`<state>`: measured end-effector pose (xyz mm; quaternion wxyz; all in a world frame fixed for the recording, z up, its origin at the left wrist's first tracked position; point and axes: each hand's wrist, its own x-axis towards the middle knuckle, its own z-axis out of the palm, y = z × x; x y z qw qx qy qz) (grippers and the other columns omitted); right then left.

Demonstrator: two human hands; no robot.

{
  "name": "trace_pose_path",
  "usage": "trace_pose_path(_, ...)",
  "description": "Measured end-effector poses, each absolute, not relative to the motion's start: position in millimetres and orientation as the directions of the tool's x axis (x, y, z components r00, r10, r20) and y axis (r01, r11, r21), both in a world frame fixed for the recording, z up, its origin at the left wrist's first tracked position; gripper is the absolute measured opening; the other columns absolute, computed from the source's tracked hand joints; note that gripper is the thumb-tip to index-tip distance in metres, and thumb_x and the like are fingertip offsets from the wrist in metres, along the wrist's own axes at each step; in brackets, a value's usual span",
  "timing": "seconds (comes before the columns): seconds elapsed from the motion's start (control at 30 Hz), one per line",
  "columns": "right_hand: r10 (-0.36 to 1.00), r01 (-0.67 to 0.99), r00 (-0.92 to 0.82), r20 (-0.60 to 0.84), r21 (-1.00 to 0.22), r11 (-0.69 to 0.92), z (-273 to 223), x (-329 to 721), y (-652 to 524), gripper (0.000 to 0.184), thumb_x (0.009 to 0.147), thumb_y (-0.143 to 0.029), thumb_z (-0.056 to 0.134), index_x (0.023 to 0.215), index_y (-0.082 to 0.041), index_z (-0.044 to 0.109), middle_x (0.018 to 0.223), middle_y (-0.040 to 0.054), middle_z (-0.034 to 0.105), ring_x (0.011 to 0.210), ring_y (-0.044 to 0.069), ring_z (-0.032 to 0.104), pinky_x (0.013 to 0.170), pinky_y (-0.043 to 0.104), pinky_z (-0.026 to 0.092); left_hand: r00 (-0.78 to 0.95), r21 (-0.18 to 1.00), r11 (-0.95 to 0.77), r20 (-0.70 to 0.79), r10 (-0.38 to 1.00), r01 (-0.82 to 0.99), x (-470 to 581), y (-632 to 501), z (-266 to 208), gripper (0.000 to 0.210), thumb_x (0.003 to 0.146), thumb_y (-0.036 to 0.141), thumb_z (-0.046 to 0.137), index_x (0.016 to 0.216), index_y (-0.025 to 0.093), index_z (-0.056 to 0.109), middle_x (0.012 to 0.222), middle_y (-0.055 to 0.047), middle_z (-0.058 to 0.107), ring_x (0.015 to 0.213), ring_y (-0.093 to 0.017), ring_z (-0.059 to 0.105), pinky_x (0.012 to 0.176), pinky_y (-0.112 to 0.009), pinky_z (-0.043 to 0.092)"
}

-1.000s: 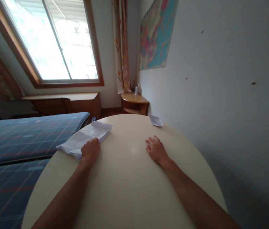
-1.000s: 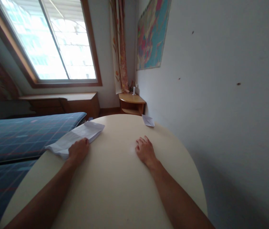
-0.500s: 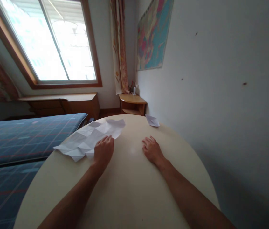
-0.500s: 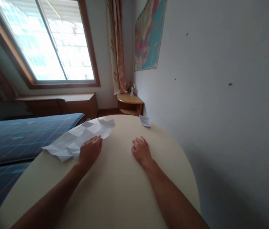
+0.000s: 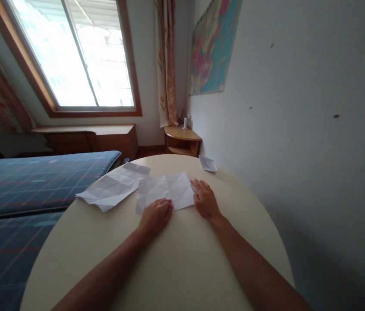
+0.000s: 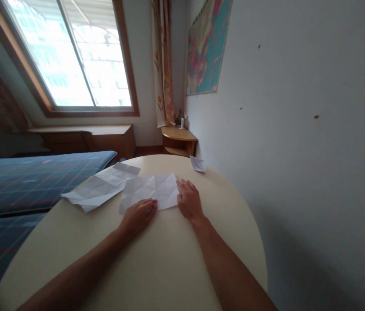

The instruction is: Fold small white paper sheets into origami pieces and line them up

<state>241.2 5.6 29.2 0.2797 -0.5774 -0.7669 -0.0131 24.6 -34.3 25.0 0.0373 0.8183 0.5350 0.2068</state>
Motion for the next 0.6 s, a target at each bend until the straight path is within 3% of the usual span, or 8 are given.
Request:
trace_pose_path(0.17, 0.880, 0.881, -0.132, 0.456, -0.353, 0.315, 27.2, 240.4, 9.3, 0.048, 0.091, -0.031, 0.052, 0.138, -0.019, 0.053, 0.131, 0.0084, 0.064, 0.117, 0.022, 0.059, 0.106, 0.034, 0.041, 0.343, 0.296, -0.429, 0.300, 0.890, 0.854, 24.0, -34.8, 26.0, 0.028, 0.098, 0.028, 0.042, 0.105, 0.024, 0.069, 0.110, -0.005, 0.073, 0.102, -0.019, 0.066, 0.092, -0.033, 0.051)
trace_pose_path(0.27, 0.899, 0.890, -0.092, 0.428, -0.369, 0.267, 23.6, 241.9, 14.1, 0.047, 0.090, -0.021, 0.052, 0.136, -0.021, 0.056, 0.124, 0.0071, 0.068, 0.109, 0.020, 0.063, 0.099, 0.031, 0.044, 0.324, 0.244, -0.418, 0.345, 0.881, 0.875, 22.7, -33.4, 21.6, 0.032, 0.093, 0.026, 0.049, 0.121, 0.023, 0.064, 0.132, -0.007, 0.063, 0.121, -0.024, 0.058, 0.104, -0.038, 0.045)
trace_pose_path(0.37, 0.911, 0.882, -0.068, 0.407, -0.403, 0.246, 20.8, 242.2, 18.9, 0.043, 0.087, -0.011, 0.050, 0.125, -0.022, 0.065, 0.121, 0.0047, 0.069, 0.109, 0.018, 0.064, 0.100, 0.027, 0.044, 0.280, 0.203, -0.366, 0.355, 0.892, 0.908, 20.9, -31.1, 16.4, 0.051, 0.088, 0.030, 0.057, 0.139, 0.023, 0.053, 0.153, -0.008, 0.044, 0.142, -0.032, 0.036, 0.117, -0.050, 0.029)
trace_pose_path(0.6, 0.916, 0.884, 0.071, 0.394, -0.451, 0.126, 20.3, 236.9, 26.5, 0.037, 0.085, -0.011, 0.048, 0.112, -0.021, 0.071, 0.116, 0.0041, 0.072, 0.103, 0.019, 0.067, 0.093, 0.027, 0.048, 0.295, 0.226, -0.346, 0.233, 0.927, 0.911, 15.8, -31.9, 19.3, 0.048, 0.091, 0.038, 0.053, 0.137, 0.024, 0.056, 0.149, -0.007, 0.050, 0.139, -0.030, 0.043, 0.114, -0.046, 0.036)
